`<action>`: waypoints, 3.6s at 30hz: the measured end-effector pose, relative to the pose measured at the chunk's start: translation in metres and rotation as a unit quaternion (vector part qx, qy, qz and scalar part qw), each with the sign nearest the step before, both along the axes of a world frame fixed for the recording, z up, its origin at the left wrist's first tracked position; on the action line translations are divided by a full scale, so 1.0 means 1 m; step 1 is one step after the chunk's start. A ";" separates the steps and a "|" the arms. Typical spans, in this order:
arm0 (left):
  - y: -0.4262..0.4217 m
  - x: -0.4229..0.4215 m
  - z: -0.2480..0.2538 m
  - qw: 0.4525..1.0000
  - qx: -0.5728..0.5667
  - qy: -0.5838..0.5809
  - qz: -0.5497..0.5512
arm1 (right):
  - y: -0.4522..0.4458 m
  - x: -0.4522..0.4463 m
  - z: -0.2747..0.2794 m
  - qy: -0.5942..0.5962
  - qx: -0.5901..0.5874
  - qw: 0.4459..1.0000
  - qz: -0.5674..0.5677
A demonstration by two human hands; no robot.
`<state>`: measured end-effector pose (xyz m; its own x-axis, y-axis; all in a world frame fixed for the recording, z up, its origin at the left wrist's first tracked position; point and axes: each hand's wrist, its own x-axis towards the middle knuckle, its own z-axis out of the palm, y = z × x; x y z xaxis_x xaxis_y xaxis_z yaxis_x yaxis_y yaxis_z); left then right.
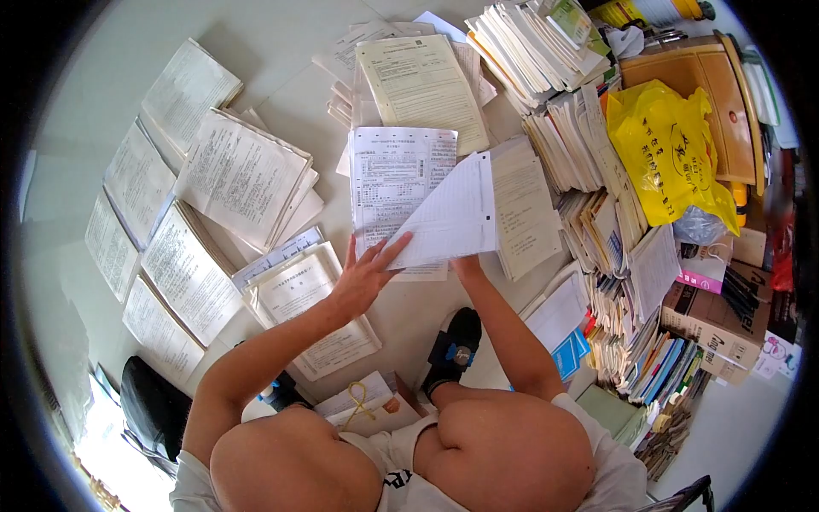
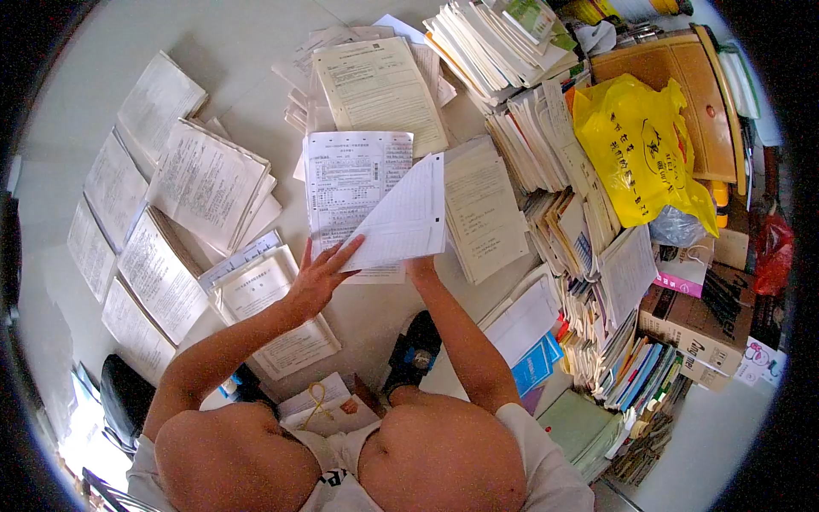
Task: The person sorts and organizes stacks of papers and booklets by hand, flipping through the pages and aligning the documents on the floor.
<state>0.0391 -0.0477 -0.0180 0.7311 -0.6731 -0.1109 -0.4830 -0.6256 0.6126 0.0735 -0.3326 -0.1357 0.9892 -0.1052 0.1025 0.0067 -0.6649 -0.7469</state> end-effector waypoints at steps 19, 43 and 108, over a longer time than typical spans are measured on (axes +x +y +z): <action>0.155 -0.074 0.044 0.681 -0.444 0.325 0.484 | 0.020 0.025 0.044 0.094 0.077 0.984 -0.128; 0.139 -0.157 -0.019 0.624 -0.380 0.316 0.605 | 0.042 0.069 0.048 0.035 0.076 0.993 -0.089; 0.154 -0.168 -0.073 0.479 -0.515 0.417 0.575 | 0.189 -0.004 0.104 0.031 0.060 0.988 0.142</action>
<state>-0.1287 0.1062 -0.0913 0.6748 0.1099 -0.7297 0.5007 0.6583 0.5621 0.0700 -0.1438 -0.0321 0.9844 0.1700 0.0445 0.1322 -0.5500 -0.8246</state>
